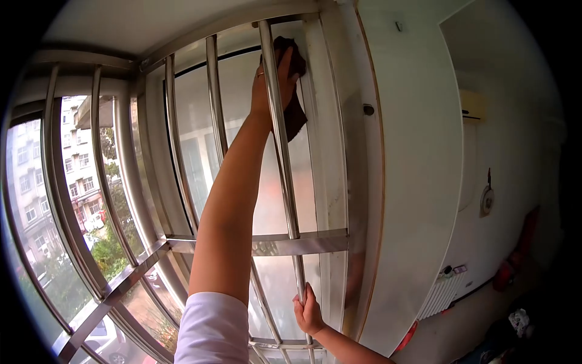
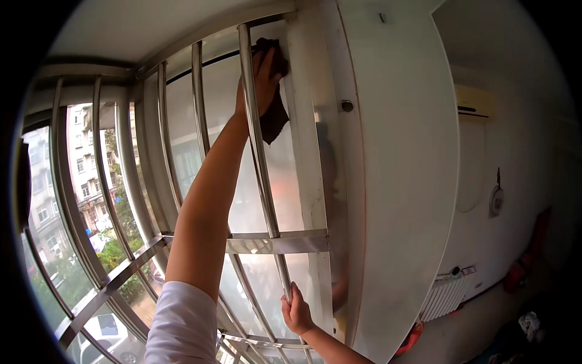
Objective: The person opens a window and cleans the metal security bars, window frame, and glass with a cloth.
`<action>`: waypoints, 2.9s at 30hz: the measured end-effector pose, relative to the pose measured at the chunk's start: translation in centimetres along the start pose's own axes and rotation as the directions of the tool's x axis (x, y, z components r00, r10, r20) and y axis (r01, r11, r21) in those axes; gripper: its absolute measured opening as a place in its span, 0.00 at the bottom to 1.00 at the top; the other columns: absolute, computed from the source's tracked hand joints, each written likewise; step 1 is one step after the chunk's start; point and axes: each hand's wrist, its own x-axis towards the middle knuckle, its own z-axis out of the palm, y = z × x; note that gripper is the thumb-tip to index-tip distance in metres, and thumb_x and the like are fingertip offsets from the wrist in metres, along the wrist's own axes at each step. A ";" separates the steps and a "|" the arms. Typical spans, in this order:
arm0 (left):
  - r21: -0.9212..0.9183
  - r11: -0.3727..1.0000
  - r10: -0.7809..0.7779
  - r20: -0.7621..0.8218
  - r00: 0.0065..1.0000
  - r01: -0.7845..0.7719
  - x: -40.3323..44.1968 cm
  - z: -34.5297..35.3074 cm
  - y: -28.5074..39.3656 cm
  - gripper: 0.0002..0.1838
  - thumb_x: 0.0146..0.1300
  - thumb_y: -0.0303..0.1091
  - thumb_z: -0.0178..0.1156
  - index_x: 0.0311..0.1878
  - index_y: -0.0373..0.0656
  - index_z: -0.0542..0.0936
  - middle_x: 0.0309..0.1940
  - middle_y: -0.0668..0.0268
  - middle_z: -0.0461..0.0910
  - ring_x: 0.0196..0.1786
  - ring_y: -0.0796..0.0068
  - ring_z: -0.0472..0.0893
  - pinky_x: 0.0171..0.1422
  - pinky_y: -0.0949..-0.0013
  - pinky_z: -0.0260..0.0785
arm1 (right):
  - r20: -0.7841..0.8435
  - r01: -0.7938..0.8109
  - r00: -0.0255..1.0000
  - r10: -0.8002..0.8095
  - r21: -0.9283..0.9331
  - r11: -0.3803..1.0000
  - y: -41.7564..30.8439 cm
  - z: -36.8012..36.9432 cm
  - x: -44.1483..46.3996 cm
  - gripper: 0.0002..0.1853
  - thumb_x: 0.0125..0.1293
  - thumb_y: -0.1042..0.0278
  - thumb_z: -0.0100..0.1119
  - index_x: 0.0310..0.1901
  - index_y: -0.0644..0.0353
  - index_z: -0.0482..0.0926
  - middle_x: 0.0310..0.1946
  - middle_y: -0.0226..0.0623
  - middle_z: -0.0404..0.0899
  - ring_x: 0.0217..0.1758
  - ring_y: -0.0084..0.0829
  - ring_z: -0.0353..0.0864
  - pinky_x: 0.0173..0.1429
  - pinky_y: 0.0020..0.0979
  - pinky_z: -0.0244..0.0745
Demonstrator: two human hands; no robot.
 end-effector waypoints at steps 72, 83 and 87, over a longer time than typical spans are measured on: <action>-0.341 0.597 -0.644 0.337 0.687 0.726 -40.8 -22.3 28.0 0.29 0.46 0.13 0.59 0.55 0.43 0.81 0.48 0.53 0.72 0.47 0.50 0.74 0.53 0.57 0.69 | 0.130 0.360 0.923 -0.362 -0.626 0.692 -8.1 -14.6 5.1 0.16 0.59 0.79 0.57 0.49 0.59 0.80 0.53 0.44 0.67 0.56 0.43 0.69 0.60 0.40 0.67; -0.608 0.529 -0.627 0.190 0.755 0.592 -35.0 -16.9 30.2 0.23 0.50 0.15 0.60 0.53 0.35 0.80 0.52 0.49 0.75 0.50 0.50 0.76 0.54 0.57 0.69 | 0.009 0.315 0.839 -0.544 -0.823 0.472 -4.3 -14.9 10.5 0.23 0.70 0.61 0.47 0.62 0.65 0.69 0.63 0.50 0.63 0.62 0.48 0.62 0.66 0.46 0.54; -0.646 0.681 -0.591 -0.205 0.780 0.346 -26.4 -17.0 26.6 0.23 0.46 0.15 0.60 0.51 0.32 0.80 0.52 0.46 0.74 0.49 0.48 0.77 0.53 0.55 0.70 | 0.052 0.330 0.817 -0.574 -0.858 0.393 -2.7 -15.4 10.0 0.23 0.70 0.61 0.48 0.62 0.65 0.68 0.63 0.51 0.65 0.61 0.48 0.63 0.65 0.46 0.55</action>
